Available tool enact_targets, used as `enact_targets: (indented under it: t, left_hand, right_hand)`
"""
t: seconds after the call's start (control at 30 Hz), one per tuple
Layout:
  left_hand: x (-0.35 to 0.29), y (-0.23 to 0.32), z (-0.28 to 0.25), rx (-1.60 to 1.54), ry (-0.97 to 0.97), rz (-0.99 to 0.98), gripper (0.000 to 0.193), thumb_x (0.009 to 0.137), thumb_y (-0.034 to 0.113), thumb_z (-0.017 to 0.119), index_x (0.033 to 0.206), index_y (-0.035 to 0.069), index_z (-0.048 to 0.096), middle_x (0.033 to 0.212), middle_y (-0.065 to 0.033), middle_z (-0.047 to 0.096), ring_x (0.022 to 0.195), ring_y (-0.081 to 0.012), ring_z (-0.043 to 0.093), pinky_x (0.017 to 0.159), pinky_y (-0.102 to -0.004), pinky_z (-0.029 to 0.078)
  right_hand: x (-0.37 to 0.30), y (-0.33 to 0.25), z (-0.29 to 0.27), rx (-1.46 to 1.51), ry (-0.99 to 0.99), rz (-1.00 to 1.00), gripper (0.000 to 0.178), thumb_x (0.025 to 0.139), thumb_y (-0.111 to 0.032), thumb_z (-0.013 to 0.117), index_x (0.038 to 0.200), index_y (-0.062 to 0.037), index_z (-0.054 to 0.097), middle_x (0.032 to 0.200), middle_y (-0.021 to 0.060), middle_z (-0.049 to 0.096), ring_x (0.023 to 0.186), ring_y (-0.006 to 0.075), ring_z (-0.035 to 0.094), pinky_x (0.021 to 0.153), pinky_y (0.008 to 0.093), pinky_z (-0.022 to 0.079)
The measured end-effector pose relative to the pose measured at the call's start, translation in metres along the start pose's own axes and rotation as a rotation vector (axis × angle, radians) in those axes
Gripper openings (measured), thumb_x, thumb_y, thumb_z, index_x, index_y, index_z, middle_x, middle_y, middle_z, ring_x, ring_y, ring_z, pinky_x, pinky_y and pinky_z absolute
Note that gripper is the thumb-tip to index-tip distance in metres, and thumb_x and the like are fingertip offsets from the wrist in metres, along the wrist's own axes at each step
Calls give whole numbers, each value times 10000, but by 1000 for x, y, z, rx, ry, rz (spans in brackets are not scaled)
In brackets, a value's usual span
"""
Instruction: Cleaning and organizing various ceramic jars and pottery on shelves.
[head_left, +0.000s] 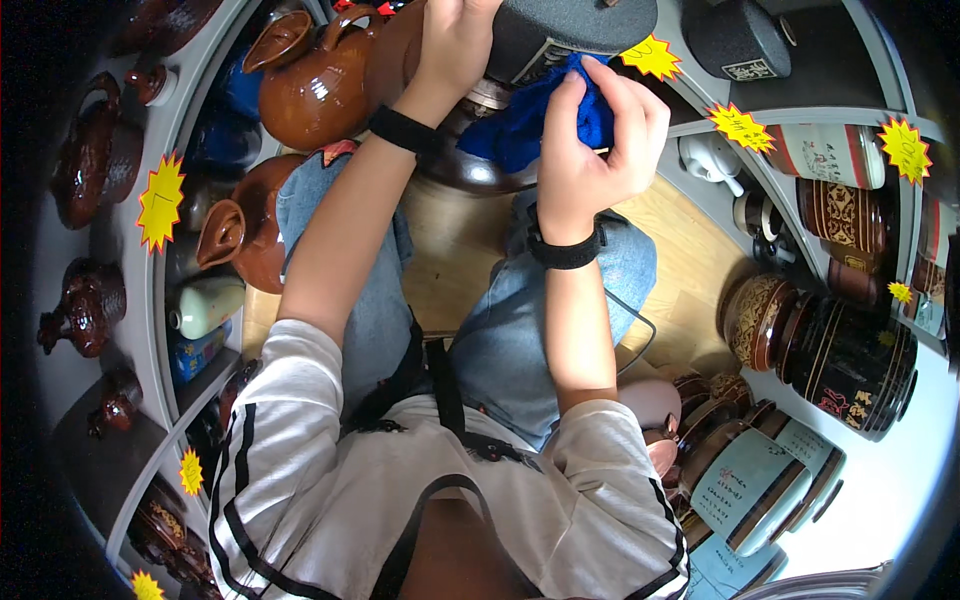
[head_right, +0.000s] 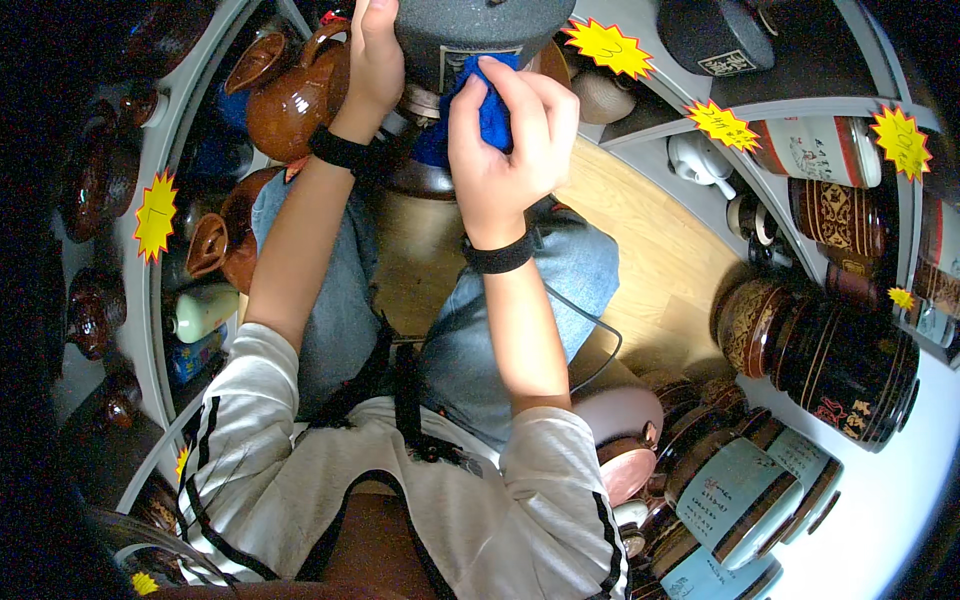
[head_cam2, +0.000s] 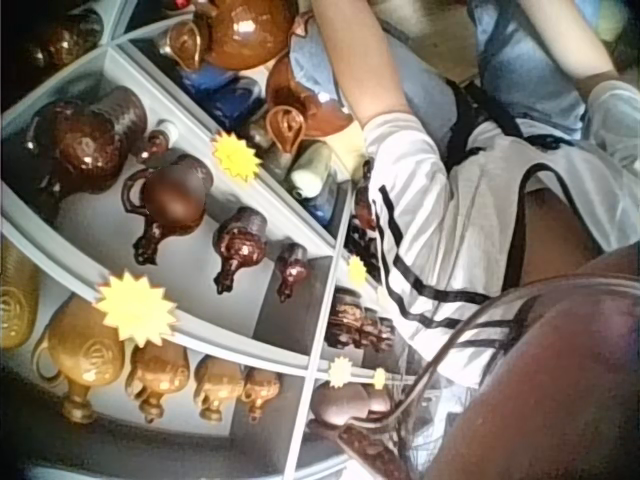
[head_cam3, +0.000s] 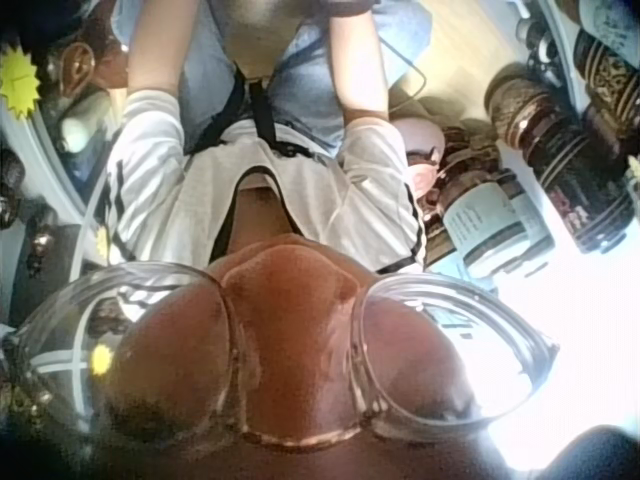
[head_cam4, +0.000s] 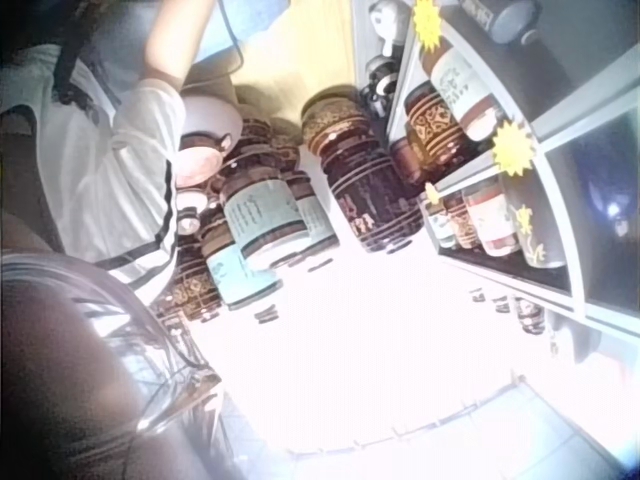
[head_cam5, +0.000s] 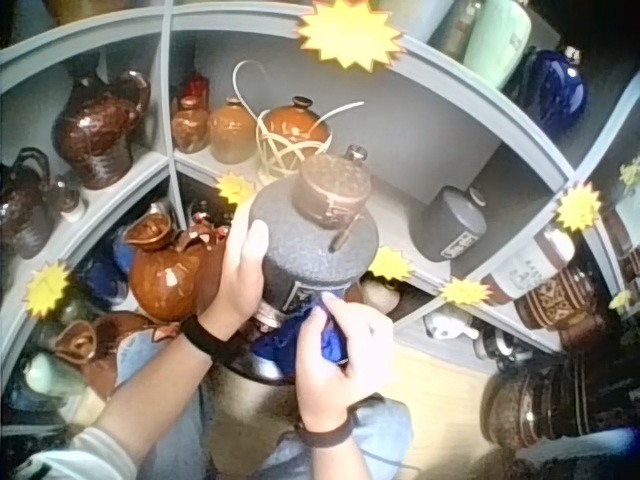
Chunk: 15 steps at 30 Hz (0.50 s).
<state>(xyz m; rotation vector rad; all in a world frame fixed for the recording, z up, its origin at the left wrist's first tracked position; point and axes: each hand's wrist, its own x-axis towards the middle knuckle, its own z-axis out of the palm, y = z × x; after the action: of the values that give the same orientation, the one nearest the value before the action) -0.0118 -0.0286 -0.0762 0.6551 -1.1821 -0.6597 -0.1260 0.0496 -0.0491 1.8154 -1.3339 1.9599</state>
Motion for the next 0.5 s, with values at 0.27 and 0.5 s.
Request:
enact_targets:
  t: [0.27,0.5]
  left_hand:
    - [-1,4,-1,38,18,-14,473,977,241,362,1346,-54,354,1317,-150,445,1235,-225,395,1057,-320,269]
    - [0,-3,-1,21,14,9,478,975,245,363,1347,-54,353,1315,-152,446,1232,-224,396,1058,-319,266]
  right_hand:
    - [-1,10,-1,-11,26,80,216,661,35,695,859,-50,682,795,98,608,740,230,586,692,313,483]
    - [0,3,1,-3,18,-18,205,662,36,691,848,-50,677,794,94,614,747,232,588,695,313,483]
